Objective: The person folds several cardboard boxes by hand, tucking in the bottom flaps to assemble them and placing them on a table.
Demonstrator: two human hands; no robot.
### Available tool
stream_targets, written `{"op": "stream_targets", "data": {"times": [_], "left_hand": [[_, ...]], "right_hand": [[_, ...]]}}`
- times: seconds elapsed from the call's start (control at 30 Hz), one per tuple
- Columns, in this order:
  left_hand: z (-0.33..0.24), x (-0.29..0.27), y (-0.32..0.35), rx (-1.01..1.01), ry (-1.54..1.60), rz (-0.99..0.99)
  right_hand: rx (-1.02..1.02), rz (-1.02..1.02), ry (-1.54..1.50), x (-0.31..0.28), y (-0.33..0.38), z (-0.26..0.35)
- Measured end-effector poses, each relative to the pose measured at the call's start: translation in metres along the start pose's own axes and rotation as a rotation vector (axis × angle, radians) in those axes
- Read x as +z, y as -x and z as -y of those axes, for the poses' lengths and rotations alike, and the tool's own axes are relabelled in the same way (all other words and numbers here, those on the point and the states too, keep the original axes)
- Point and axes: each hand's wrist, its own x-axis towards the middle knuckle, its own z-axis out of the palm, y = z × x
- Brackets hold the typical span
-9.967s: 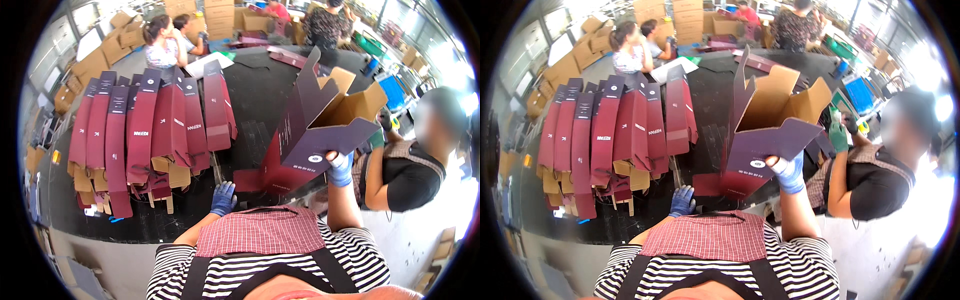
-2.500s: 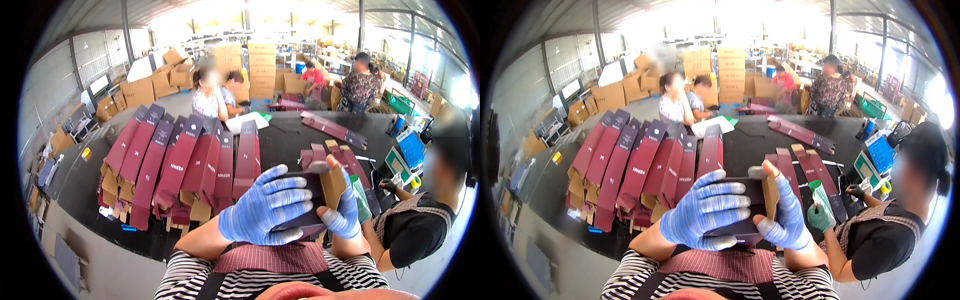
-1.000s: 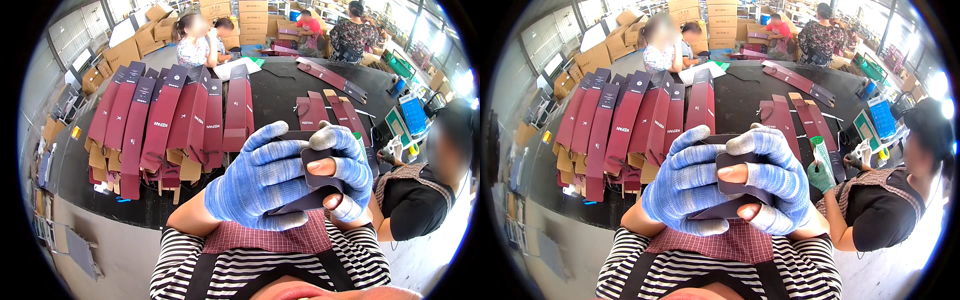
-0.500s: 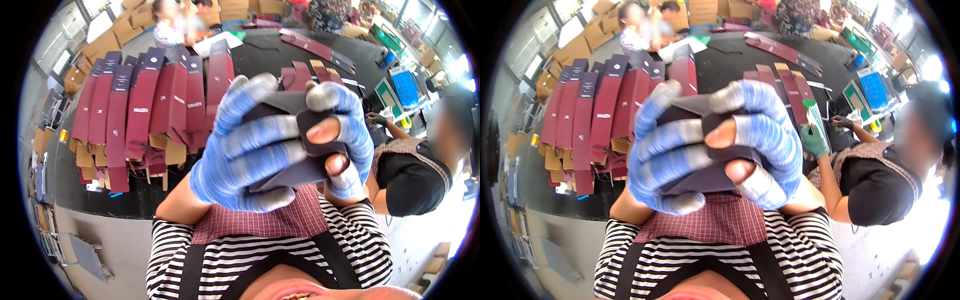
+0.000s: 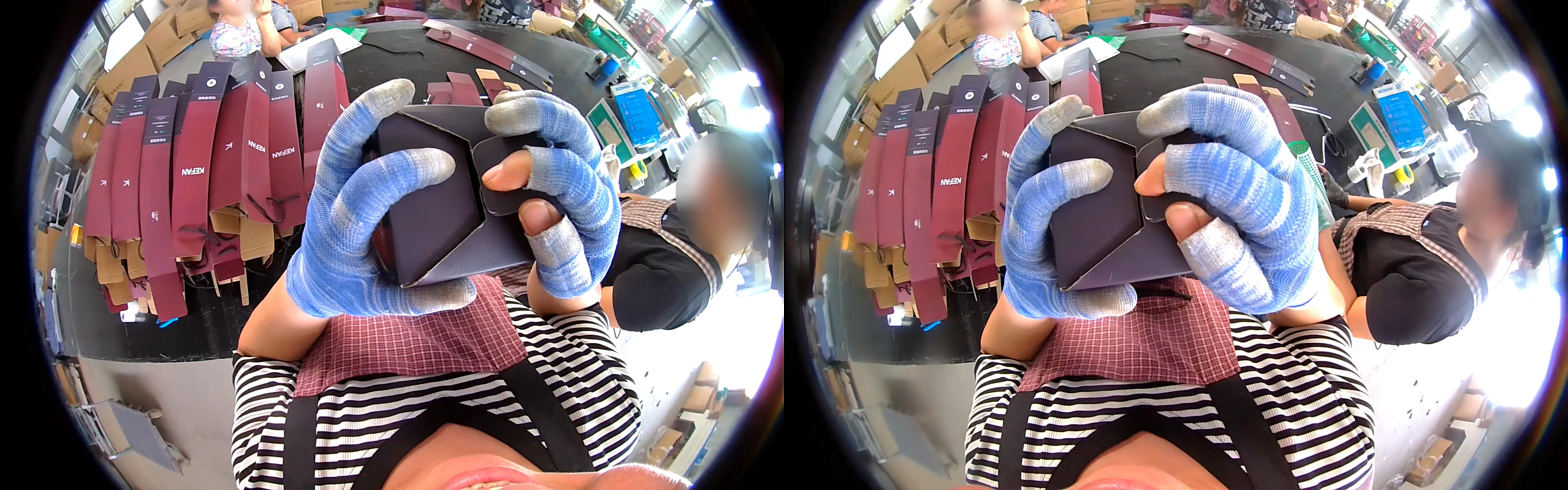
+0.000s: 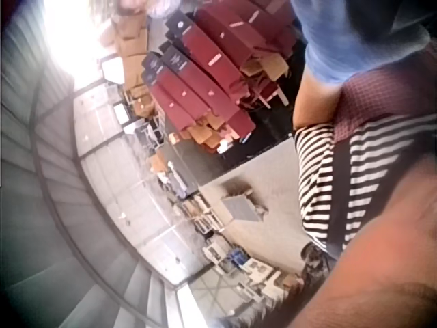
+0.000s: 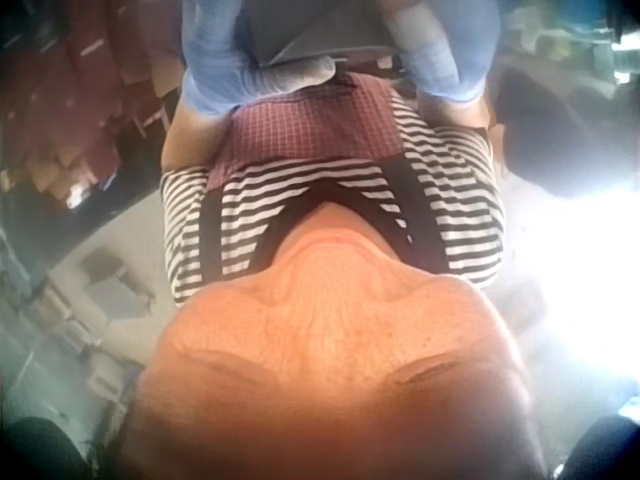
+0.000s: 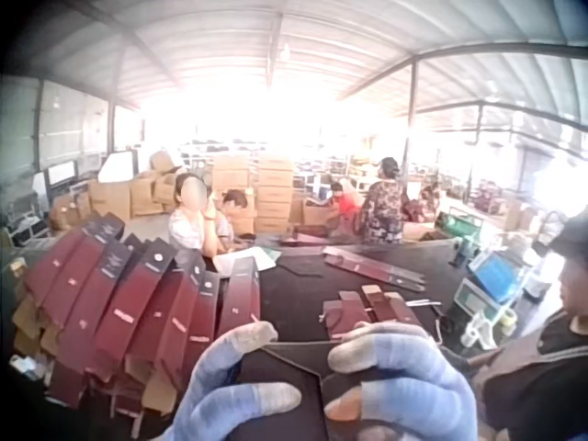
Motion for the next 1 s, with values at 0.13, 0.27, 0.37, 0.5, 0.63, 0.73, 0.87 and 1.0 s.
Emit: {"op": "stream_targets", "data": {"times": [0.13,0.27,0.37,0.5,0.63,0.73,0.87,1.0], "left_hand": [[0.004,0.002,0.001,0.033,0.018,-0.032],[0.003,0.001,0.001,0.030,0.020,-0.039],[0.001,0.002,0.001,0.024,0.005,-0.048],[0.003,0.002,-0.001,0.039,0.011,-0.048],[0.002,0.002,0.000,0.021,0.026,-0.052],[-0.002,0.001,-0.001,0.004,0.013,-0.047],[0.000,0.003,0.001,-0.004,0.030,-0.049],[-0.004,0.003,-0.001,0.005,0.020,-0.044]], "right_hand": [[-0.031,0.074,0.042,-0.002,-0.005,0.000],[-0.040,0.121,0.103,-0.003,-0.009,0.002],[-0.030,0.114,0.101,-0.002,-0.009,0.003],[-0.046,0.134,0.105,-0.005,-0.010,0.002],[-0.088,0.187,0.106,-0.007,-0.013,0.000],[-0.104,0.208,0.128,-0.011,-0.013,0.001],[-0.076,0.225,0.140,-0.011,-0.011,0.005],[-0.106,0.228,0.192,-0.014,-0.011,0.008]]}}
